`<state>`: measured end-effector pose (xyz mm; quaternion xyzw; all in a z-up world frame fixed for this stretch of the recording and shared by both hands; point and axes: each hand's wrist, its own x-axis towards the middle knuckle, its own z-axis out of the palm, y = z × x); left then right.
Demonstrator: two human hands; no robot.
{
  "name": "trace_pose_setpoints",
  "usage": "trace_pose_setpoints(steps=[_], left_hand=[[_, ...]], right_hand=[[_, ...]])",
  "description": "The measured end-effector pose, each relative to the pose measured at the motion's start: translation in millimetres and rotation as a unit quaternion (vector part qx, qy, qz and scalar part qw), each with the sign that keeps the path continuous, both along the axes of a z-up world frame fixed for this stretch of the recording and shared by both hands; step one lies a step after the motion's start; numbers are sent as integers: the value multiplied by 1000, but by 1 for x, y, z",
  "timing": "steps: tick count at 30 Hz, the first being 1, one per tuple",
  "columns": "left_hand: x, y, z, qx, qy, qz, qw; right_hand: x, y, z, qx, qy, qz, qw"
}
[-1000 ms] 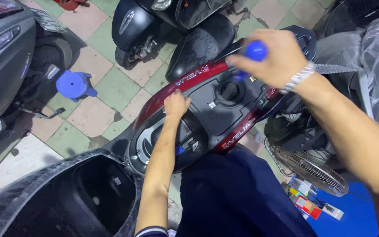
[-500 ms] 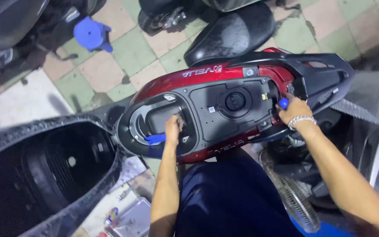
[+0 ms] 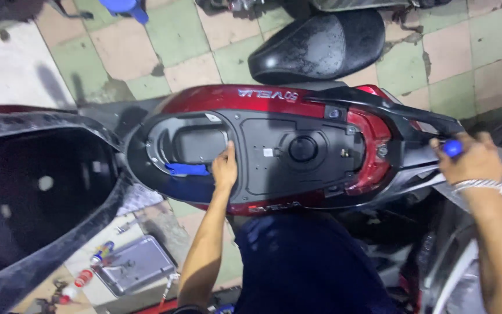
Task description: Using a screwdriver to remove or install screws on a motorcycle's bodywork
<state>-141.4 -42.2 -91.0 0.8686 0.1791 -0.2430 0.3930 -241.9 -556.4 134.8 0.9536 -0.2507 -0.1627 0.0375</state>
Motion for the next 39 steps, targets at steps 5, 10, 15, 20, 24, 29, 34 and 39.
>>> trace_pose_setpoints(steps=[5,10,15,20,24,29,34,39], left_hand=[[-25,-7,82,162,11,-193,968],[-27,-8,90,192,57,-187,962],[-37,-3,74,111,62,-54,990],[-26,-13,101,71,107,-5,992],[-23,-19,110,62,110,10,992],[-13,-15,113,73,118,-16,990],[-8,-11,123,44,171,-25,984],[-12,-9,110,50,145,-32,988]], right_hand=[[32,129,28,202,158,-136,957],[11,158,-67,176,156,-18,972],[14,135,-78,187,165,-31,968],[27,116,-61,181,181,15,967],[20,100,-56,187,130,33,973],[23,88,-94,160,159,18,974],[24,91,-102,159,185,2,970],[39,107,-102,106,204,63,971]])
